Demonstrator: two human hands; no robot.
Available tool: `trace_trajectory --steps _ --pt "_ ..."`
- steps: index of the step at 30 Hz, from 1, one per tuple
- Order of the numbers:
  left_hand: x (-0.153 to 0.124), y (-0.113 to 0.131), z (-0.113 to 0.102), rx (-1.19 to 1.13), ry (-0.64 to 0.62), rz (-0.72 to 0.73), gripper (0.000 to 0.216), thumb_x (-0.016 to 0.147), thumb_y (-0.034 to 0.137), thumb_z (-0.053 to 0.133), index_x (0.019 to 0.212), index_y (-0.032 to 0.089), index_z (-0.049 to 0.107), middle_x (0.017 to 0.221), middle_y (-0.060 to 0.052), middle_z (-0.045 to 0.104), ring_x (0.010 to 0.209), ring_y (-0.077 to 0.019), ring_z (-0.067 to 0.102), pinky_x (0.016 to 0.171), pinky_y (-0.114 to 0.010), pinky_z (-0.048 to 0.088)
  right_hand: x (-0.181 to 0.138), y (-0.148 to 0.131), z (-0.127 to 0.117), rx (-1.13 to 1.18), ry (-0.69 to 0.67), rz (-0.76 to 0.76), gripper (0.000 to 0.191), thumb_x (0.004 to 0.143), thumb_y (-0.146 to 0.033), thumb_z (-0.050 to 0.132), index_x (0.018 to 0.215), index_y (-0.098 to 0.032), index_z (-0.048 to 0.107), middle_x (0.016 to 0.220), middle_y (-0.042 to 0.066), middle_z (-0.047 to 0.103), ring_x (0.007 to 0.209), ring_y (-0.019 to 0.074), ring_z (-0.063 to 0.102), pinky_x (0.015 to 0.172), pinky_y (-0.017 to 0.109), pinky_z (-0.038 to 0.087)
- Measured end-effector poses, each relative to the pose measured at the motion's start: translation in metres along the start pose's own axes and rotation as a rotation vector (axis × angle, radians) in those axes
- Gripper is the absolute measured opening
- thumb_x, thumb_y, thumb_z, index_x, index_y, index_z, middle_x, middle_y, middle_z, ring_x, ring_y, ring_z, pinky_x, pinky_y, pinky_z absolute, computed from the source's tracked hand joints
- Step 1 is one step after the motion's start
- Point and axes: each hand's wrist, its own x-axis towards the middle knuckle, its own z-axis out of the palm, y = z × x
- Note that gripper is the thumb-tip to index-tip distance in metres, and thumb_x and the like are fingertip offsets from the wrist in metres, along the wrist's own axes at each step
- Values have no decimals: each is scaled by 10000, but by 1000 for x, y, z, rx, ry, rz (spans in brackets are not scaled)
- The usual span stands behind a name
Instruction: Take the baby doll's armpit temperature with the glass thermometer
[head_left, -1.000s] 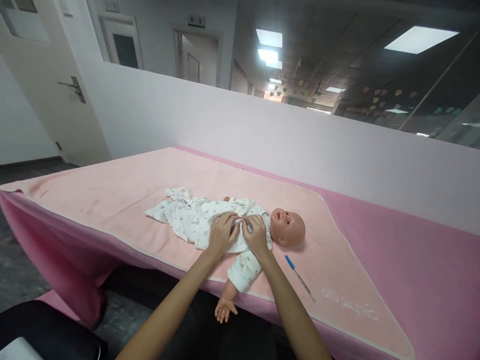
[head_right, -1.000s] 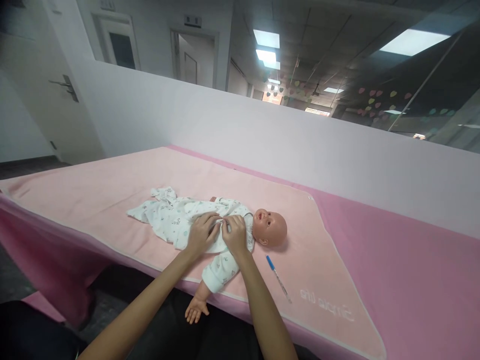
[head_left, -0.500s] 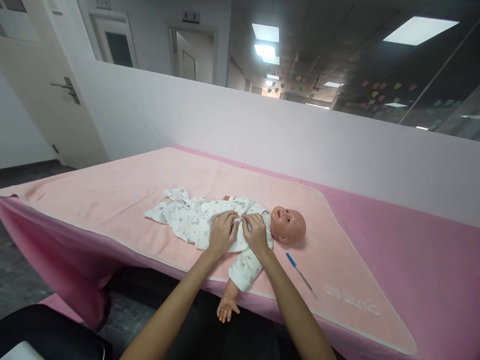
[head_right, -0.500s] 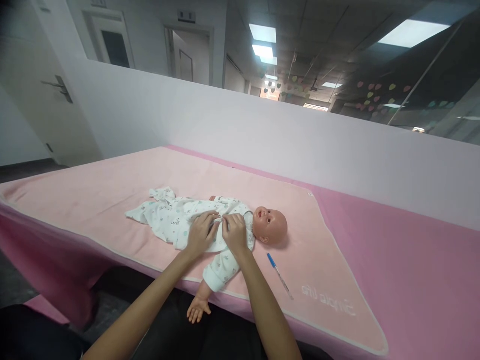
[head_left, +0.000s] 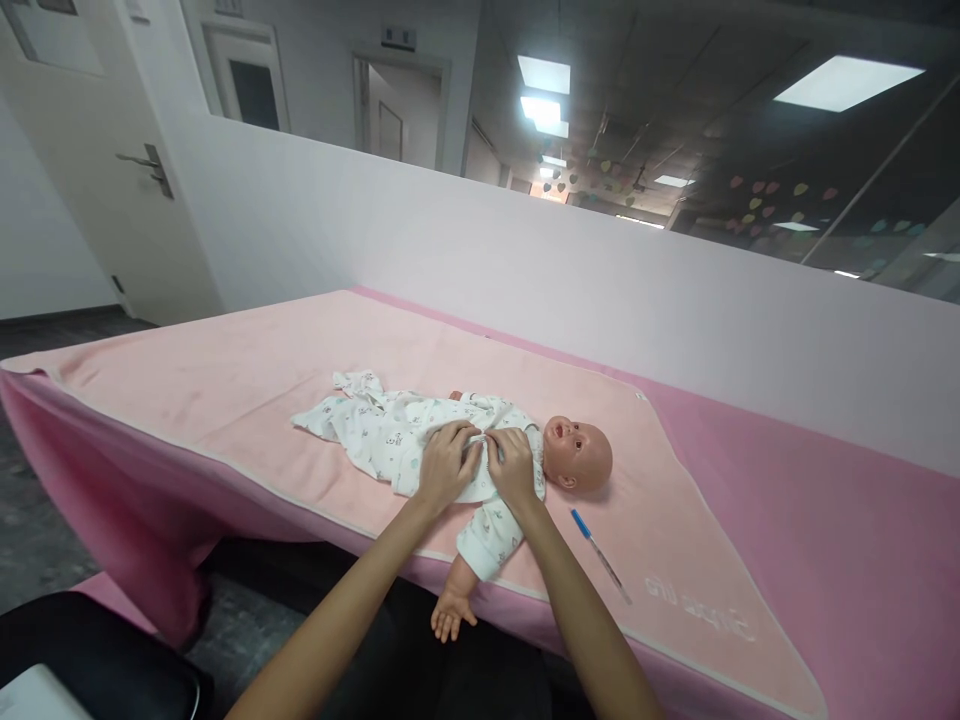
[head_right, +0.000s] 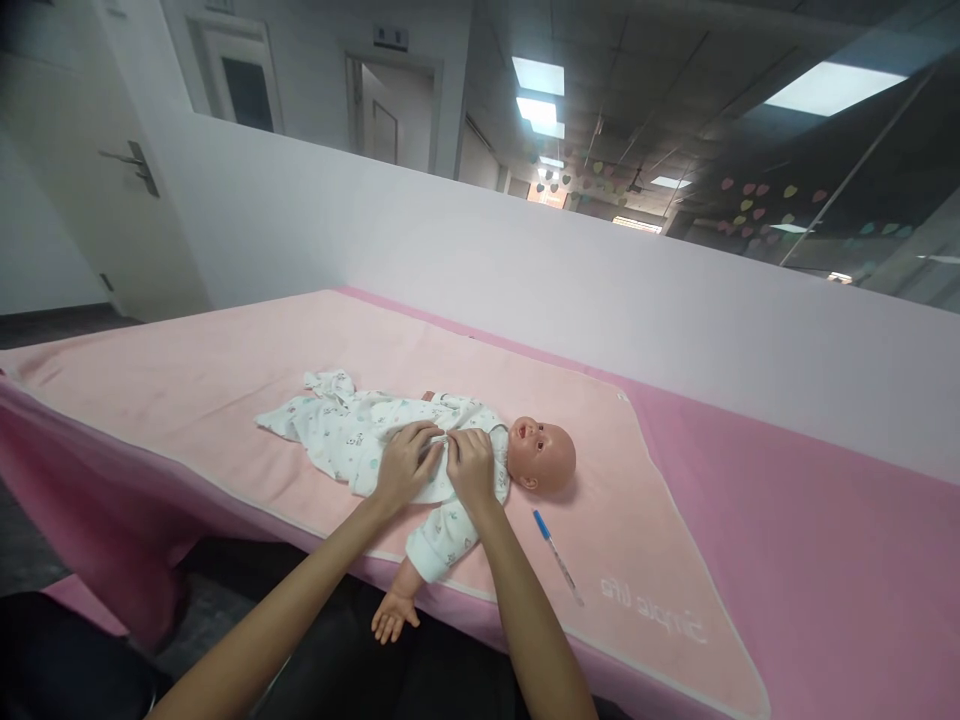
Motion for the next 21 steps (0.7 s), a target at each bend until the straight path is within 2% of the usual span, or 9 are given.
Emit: trace_trajectory --steps 10,21 --pt "0 1 0 45 28 14 149 868 234 412 880 190 554 940 -49 585 896 -192 531 820 -340 389 0 2 2 -7 10 -2 187 848 -147 424 919 -176 595 843 45 635 836 175 524 781 316 398" --pt "0 1 1 89 -1 19 159 873 245 404 888 188 552 1012 -60 570 937 -201 526 819 -346 386 0 0 0 -34 10 4 205 849 -144 412 962 -173 580 871 50 633 845 176 527 780 313 402"
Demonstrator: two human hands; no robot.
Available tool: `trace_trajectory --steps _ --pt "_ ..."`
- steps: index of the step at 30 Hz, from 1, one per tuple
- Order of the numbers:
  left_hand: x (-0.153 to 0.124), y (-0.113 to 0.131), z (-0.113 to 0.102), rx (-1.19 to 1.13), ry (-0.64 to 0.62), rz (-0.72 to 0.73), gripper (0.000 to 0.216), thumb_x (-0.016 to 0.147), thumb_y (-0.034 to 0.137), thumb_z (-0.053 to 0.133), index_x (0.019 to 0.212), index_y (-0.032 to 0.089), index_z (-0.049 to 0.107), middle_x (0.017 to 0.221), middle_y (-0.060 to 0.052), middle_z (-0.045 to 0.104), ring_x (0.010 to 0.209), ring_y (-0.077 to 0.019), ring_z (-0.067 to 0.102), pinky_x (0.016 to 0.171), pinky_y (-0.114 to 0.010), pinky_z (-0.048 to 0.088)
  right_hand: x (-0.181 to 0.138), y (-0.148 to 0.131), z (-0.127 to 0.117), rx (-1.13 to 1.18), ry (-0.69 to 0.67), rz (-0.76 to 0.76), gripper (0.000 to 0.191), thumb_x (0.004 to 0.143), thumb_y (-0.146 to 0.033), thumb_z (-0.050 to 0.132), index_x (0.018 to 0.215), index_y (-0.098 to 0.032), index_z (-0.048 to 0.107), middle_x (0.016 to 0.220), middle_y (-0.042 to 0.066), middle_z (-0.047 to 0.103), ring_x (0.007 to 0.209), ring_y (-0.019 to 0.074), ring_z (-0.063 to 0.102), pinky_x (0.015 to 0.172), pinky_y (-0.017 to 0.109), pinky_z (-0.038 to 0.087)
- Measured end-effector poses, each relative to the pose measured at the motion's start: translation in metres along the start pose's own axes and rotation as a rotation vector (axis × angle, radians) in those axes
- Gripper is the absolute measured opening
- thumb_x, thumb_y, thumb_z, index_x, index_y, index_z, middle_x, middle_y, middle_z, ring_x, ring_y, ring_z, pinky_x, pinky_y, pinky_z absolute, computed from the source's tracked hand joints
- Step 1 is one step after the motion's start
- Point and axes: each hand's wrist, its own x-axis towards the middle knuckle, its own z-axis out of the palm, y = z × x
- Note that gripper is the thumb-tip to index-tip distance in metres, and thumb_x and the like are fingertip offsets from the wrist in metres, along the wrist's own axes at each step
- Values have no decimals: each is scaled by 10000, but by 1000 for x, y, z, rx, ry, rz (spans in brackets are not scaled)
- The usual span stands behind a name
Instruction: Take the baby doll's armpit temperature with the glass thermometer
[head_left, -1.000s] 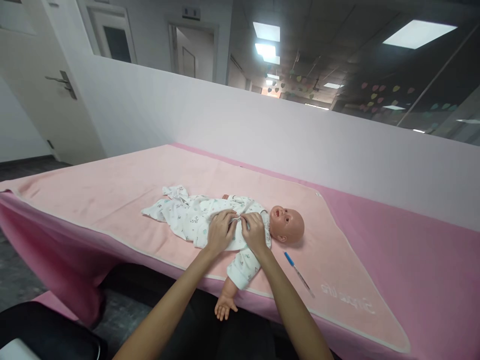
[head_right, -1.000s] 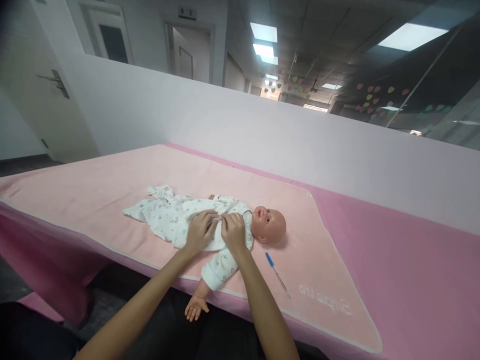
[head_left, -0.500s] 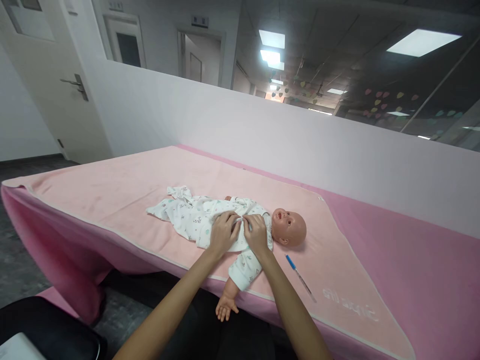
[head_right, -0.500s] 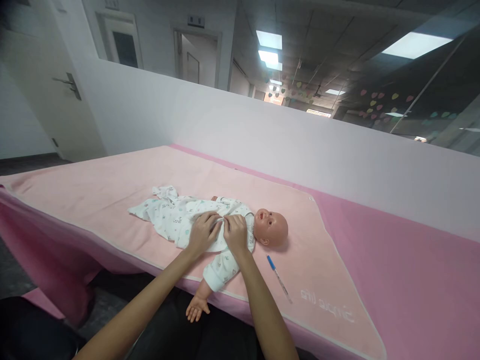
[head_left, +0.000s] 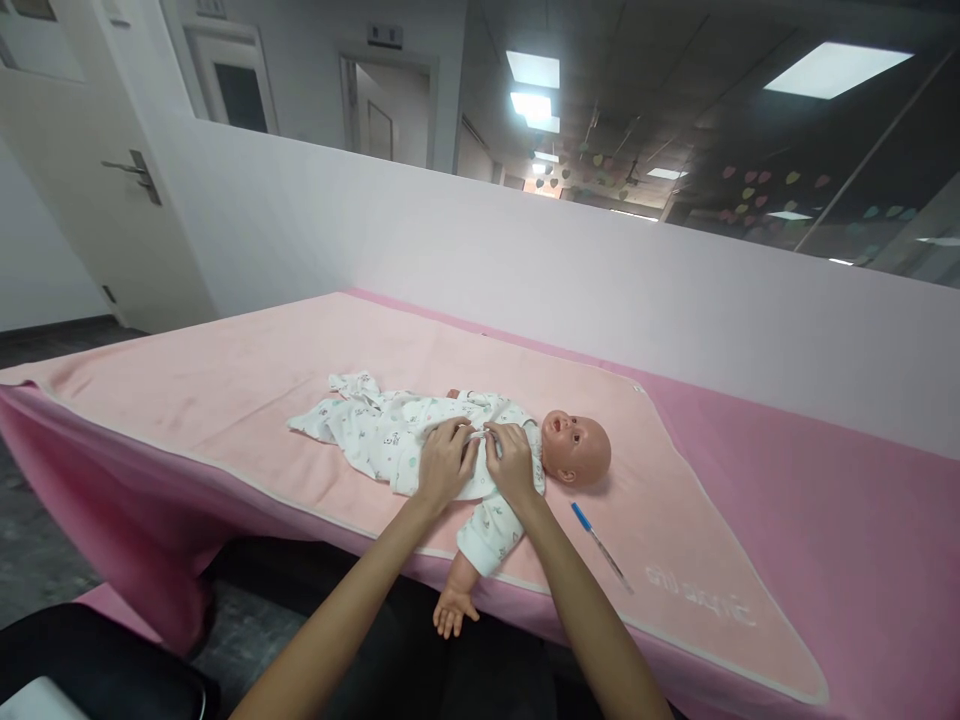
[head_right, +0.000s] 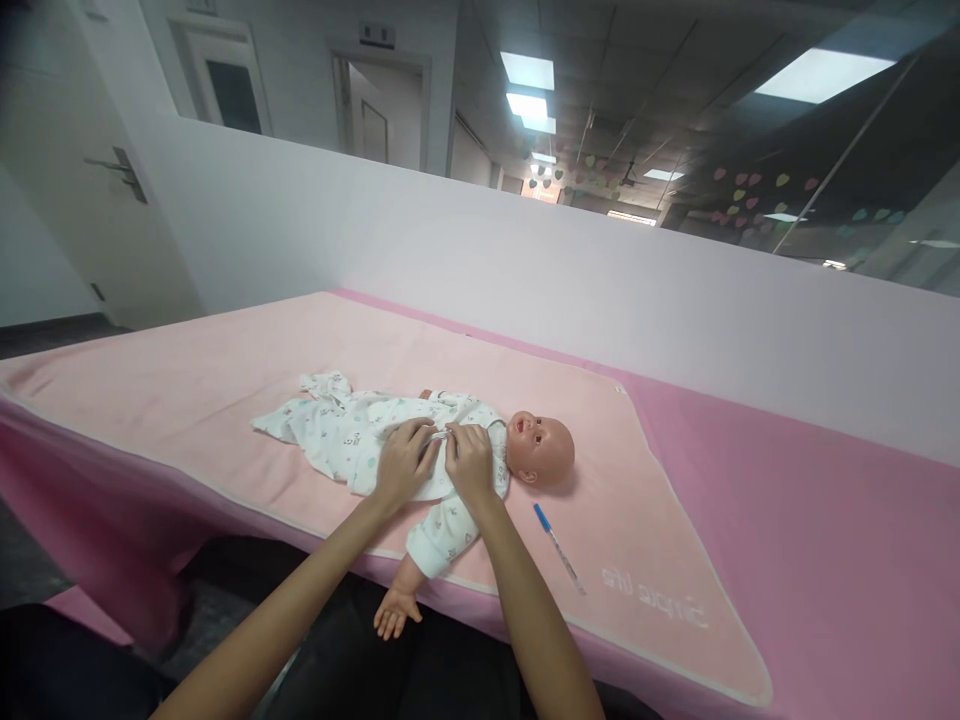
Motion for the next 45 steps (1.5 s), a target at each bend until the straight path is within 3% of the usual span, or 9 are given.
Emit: trace_trajectory --steps 21,29,32,40,45 --pt "0 -2 -7 -50 -105 42 169 881 243 379 879 215 545 1055 -35 547 918 -184 523 794 -348 375 -1 -4 -2 -33 66 -70 183 856 -146 412 874 -192 588 750 27 621 762 165 516 827 336 360" --pt "-4 -2 -2 -60 96 72 132 871 249 434 934 191 533 1026 -67 561 998 -197 503 856 -347 385 -1 -3 -2 -30 99 -15 176 852 -157 421 880 -181 593 780 39 626 788 166 528 768 310 365" --pt "-4 -2 -2 -31 116 56 127 862 254 456 892 211 571 1028 -63 563 978 -204 514 852 -366 391 -2 -3 -2 -35 109 -8 175 851 -157 424 880 -181 594 778 38 626 788 161 535 762 305 363" --pt "-1 1 -4 2 47 0 151 841 257 462 920 218 584 1036 -67 568 992 -232 506 868 -405 372 -2 -3 0 -80 131 27 178 855 -167 415 890 -179 589 797 46 625 793 164 533 763 310 366" --pt "-5 -7 -16 -22 -31 47 206 826 265 463 1002 212 556 1000 -59 587 966 -222 519 875 -385 373 -4 -5 -1 -96 149 -17 262 849 -102 355 977 -180 571 871 66 614 867 181 518 793 335 377"
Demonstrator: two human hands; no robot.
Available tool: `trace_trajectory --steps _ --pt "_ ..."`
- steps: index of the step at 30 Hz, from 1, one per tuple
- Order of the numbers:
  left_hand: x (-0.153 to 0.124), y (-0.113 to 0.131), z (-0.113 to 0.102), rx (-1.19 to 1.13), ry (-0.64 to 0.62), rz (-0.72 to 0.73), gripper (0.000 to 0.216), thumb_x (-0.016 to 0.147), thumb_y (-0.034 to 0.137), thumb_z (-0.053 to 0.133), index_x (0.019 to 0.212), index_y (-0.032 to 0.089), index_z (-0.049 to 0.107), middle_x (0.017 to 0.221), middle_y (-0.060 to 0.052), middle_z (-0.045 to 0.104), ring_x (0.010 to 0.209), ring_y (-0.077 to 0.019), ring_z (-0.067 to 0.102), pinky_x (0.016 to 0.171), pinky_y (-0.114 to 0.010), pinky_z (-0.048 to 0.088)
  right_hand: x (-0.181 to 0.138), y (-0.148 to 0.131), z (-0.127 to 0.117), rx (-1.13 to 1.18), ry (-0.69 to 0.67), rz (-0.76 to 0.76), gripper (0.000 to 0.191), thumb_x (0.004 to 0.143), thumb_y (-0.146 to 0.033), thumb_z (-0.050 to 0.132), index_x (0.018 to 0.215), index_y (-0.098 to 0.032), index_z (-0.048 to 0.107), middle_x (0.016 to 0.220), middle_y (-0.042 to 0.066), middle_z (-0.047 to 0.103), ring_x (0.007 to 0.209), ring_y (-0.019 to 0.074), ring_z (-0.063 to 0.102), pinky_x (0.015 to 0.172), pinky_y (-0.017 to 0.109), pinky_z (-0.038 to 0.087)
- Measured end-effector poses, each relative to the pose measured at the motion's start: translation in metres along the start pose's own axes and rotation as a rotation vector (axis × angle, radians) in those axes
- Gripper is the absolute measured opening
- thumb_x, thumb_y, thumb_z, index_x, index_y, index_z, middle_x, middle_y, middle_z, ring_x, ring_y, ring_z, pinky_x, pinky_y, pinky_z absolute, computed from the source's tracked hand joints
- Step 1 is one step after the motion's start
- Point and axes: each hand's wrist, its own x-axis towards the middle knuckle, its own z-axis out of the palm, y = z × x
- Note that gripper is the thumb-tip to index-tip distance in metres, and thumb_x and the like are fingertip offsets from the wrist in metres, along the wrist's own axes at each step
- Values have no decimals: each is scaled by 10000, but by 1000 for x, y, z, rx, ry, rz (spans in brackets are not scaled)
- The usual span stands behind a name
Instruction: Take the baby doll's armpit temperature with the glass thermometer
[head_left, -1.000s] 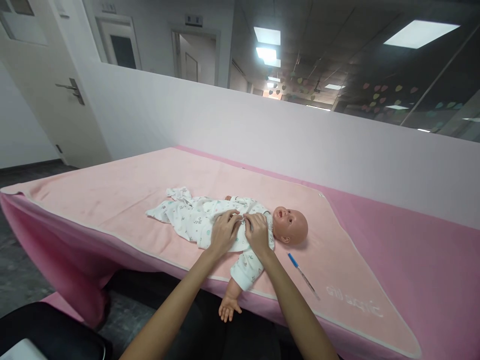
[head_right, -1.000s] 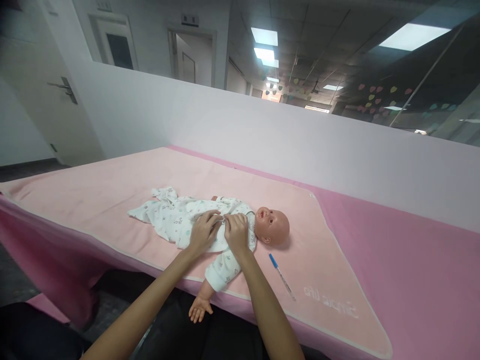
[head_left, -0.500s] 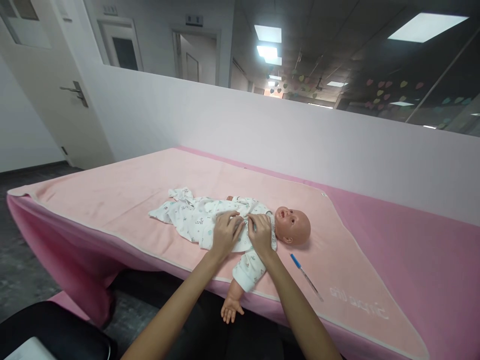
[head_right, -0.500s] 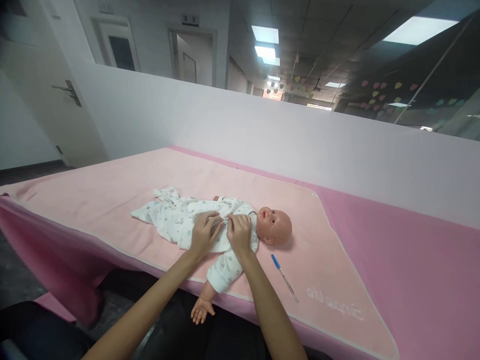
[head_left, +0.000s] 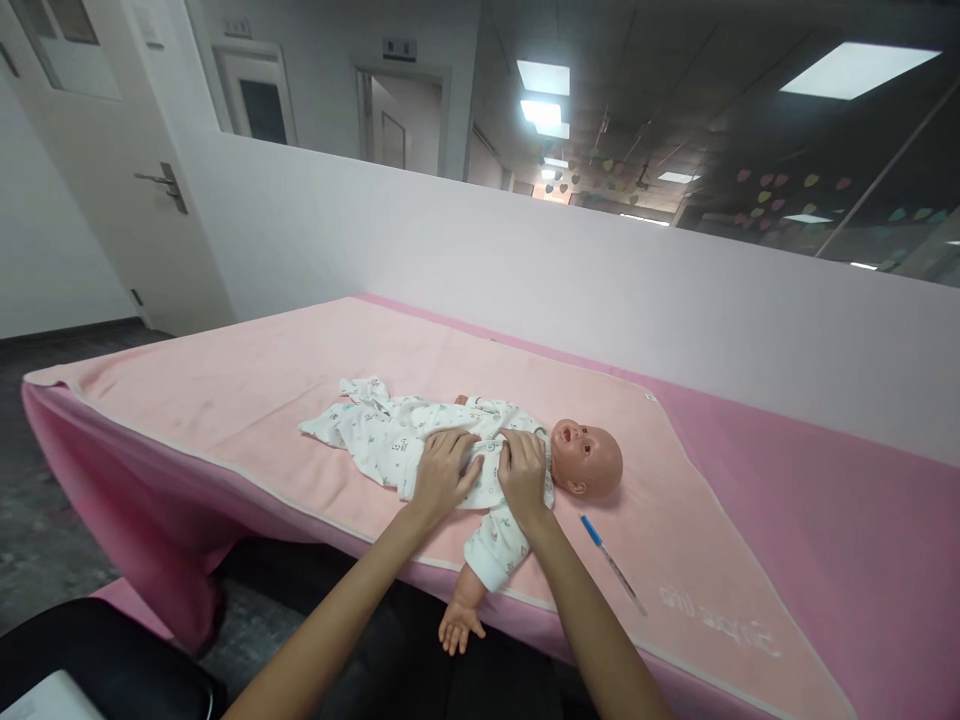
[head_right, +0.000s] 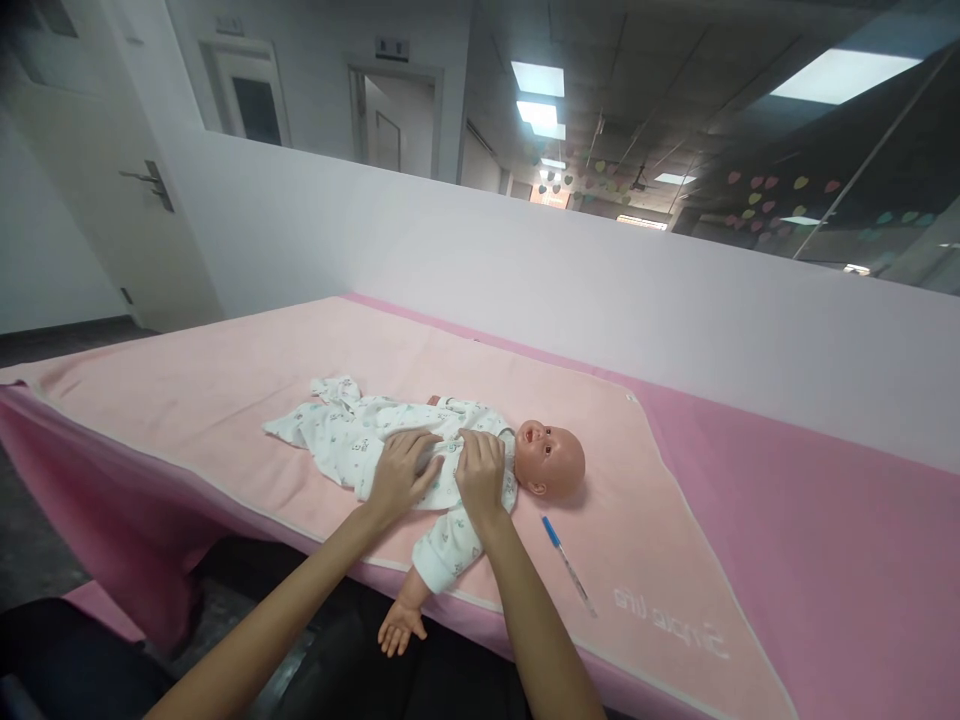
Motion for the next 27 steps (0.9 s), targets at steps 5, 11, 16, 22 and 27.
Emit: trace_trajectory --steps 5,11,16,22,27 --pt "-6 -20 -15 -26 10 -33 224 816 252 456 1021 212 536 1005 -49 609 963 -214 533 856 -366 384 4 -25 4 82 -53 -70 260 826 -82 379 938 -206 578 908 58 602 902 182 511 849 368 365" --pt "-7 -28 -19 -70 8 -103 207 807 234 441 978 216 557 985 -44 623 930 -211 546 840 -365 381 16 -47 21 69 -198 -122 99 771 -147 478 793 -199 559 782 28 584 830 174 498 922 393 319" --pt "-9 -26 -18 -66 -7 -115 206 794 198 456 964 220 568 986 -36 621 934 -210 536 840 -365 373 9 -40 28 62 -177 -75 103 748 -122 476 763 -194 548 772 38 578 805 185 484 836 363 357" --pt "-9 -26 -17 -39 11 -106 234 785 171 448 984 217 563 996 -22 620 939 -199 532 834 -349 376 6 -39 30 49 -155 -28 130 764 -134 489 830 -190 586 985 72 590 933 216 478 841 384 345" --pt "-9 -25 -19 -42 1 -105 225 802 180 443 992 218 558 999 -4 615 941 -195 530 849 -347 363 6 -41 30 13 -215 -16 133 753 -136 502 836 -171 600 984 82 607 928 231 482 863 399 337"
